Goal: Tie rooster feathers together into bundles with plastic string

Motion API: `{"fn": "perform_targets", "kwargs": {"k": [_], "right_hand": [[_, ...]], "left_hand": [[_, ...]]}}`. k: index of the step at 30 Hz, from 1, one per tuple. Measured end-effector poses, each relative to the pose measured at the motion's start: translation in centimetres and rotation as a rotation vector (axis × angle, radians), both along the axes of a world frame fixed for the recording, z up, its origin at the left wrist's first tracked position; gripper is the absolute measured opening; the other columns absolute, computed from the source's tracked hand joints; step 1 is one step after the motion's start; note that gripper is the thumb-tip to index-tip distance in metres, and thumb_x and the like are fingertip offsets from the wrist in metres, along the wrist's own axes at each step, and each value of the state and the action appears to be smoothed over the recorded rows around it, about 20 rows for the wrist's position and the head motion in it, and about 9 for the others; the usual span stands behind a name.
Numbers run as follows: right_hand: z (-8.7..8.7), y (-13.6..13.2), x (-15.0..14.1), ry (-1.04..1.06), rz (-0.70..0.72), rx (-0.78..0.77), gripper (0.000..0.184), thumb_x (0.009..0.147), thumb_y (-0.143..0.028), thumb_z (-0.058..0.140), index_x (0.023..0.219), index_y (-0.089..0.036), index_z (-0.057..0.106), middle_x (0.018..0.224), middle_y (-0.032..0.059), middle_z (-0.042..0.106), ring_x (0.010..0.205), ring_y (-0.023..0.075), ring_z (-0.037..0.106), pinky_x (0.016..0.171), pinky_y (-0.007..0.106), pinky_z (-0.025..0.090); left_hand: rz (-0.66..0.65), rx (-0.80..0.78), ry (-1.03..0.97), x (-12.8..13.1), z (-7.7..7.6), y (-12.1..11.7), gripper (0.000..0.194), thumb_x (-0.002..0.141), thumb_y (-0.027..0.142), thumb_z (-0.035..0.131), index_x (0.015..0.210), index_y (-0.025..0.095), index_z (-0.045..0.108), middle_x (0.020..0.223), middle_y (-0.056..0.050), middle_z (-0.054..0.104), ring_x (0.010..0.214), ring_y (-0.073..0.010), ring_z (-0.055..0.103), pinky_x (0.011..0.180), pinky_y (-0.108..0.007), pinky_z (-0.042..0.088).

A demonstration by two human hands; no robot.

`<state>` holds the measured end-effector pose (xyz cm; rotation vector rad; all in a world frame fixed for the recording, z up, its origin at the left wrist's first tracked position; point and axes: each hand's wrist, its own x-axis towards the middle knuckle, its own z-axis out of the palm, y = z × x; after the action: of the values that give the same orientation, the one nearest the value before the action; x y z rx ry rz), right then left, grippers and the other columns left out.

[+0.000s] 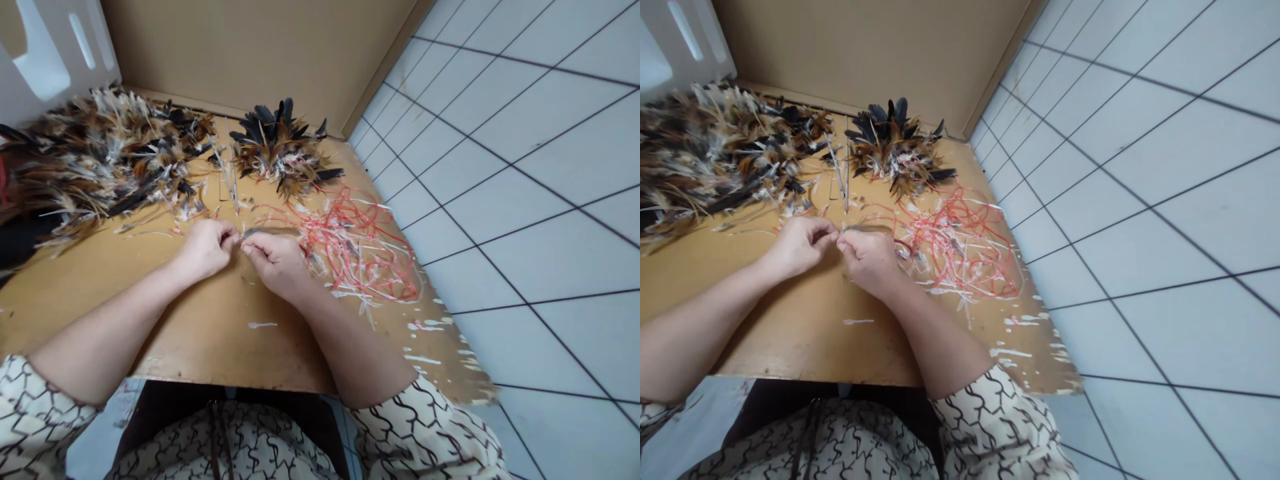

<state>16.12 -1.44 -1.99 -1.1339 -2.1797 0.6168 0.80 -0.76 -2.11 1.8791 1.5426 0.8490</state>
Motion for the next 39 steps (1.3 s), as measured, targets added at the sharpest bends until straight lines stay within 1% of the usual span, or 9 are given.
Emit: {"fn": "perform_targets", "kwargs": {"k": [4,7,9,15,20,24,29,35,39], "right_hand": [[0.4,0.7,0.9,0.0,-0.012,-0.045,0.018,0.076,-0.014,0.05,0.064,-0.016,0.063,0.056,-0.0019,0.055,0.056,0.0096,0.047,0.057,0.022,0.035],[0.4,1.6,1.6,0.122,0.052,-0.24,0.015,0.073,-0.013,0.055,0.061,-0.015,0.063,0.053,-0.0036,0.055,0.051,0.0081,0.047,0.051,0.02,0.036],[0.1,2.0,1.8,0.207,0.087,-0.371,0.017,0.076,-0.017,0.056,0.061,-0.014,0.064,0.052,-0.0041,0.057,0.048,0.0077,0.048,0.047,0.019,0.038],[-1.2,1.7,0.9,0.327,0.0,-0.379,0.02,0.077,-0.028,0.059,0.063,-0.014,0.065,0.04,-0.0093,0.038,0.038,0.006,0.032,0.038,0.019,0.029],[-0.9,0.3,-0.2,0.275,0.0,-0.118,0.017,0.081,-0.021,0.051,0.07,-0.015,0.063,0.058,-0.0028,0.054,0.053,0.0073,0.043,0.055,0.021,0.037],[-0.7,-0.2,-0.3,0.243,-0.039,0.066,0.019,0.083,-0.023,0.049,0.069,-0.017,0.061,0.066,0.0008,0.058,0.064,0.0107,0.051,0.064,0.024,0.041],[-0.6,-0.4,-0.4,0.3,-0.045,0.149,0.018,0.082,-0.024,0.052,0.066,-0.019,0.058,0.075,0.0035,0.061,0.072,0.0131,0.055,0.07,0.027,0.045],[-0.5,-0.7,-0.7,0.422,-0.068,0.111,0.017,0.08,-0.023,0.054,0.064,-0.02,0.059,0.085,0.0049,0.064,0.082,0.0148,0.059,0.079,0.031,0.047],[-0.5,-0.6,-0.8,0.54,-0.066,-0.031,0.016,0.08,-0.024,0.053,0.065,-0.019,0.059,0.085,0.0044,0.066,0.081,0.0143,0.06,0.078,0.031,0.048]], "left_hand": [[-0.253,-0.024,0.093,-0.5,0.0,-0.2,0.012,0.066,0.014,0.052,0.06,0.016,0.062,0.055,0.001,0.059,0.057,-0.0127,0.051,0.057,-0.024,0.036],[-0.445,-0.221,-0.094,-0.7,0.2,-0.3,0.01,0.067,0.018,0.056,0.058,0.016,0.062,0.052,0.003,0.057,0.052,-0.0097,0.048,0.054,-0.021,0.035],[-0.488,-0.341,-0.306,-0.6,0.4,-0.4,0.01,0.066,0.02,0.061,0.058,0.015,0.062,0.051,0.003,0.055,0.049,-0.0084,0.047,0.052,-0.021,0.035],[-0.203,-0.445,-0.816,-0.4,0.7,0.0,0.01,0.062,0.019,0.067,0.057,0.012,0.062,0.05,-0.001,0.058,0.041,-0.0059,0.043,0.042,-0.019,0.034],[-0.047,-0.468,-0.911,-0.1,0.6,0.2,0.012,0.062,0.014,0.064,0.052,0.012,0.059,0.048,0.0,0.057,0.037,-0.0034,0.038,0.039,-0.018,0.032],[-0.028,-0.457,-0.915,0.1,0.5,0.2,0.014,0.063,0.013,0.063,0.051,0.012,0.058,0.045,0.0,0.054,0.035,-0.0032,0.035,0.039,-0.018,0.03],[-0.027,-0.479,-0.925,0.3,0.4,0.1,0.015,0.062,0.011,0.063,0.048,0.012,0.057,0.04,0.001,0.05,0.034,-0.0035,0.034,0.039,-0.019,0.029],[-0.041,-0.506,-0.931,0.3,0.3,0.1,0.014,0.063,0.012,0.062,0.05,0.012,0.058,0.04,0.002,0.048,0.035,-0.0039,0.034,0.04,-0.019,0.03],[-0.054,-0.511,-0.902,0.2,0.4,0.1,0.013,0.062,0.012,0.062,0.05,0.011,0.057,0.048,0.0,0.055,0.037,-0.0031,0.035,0.04,-0.019,0.03]]}}
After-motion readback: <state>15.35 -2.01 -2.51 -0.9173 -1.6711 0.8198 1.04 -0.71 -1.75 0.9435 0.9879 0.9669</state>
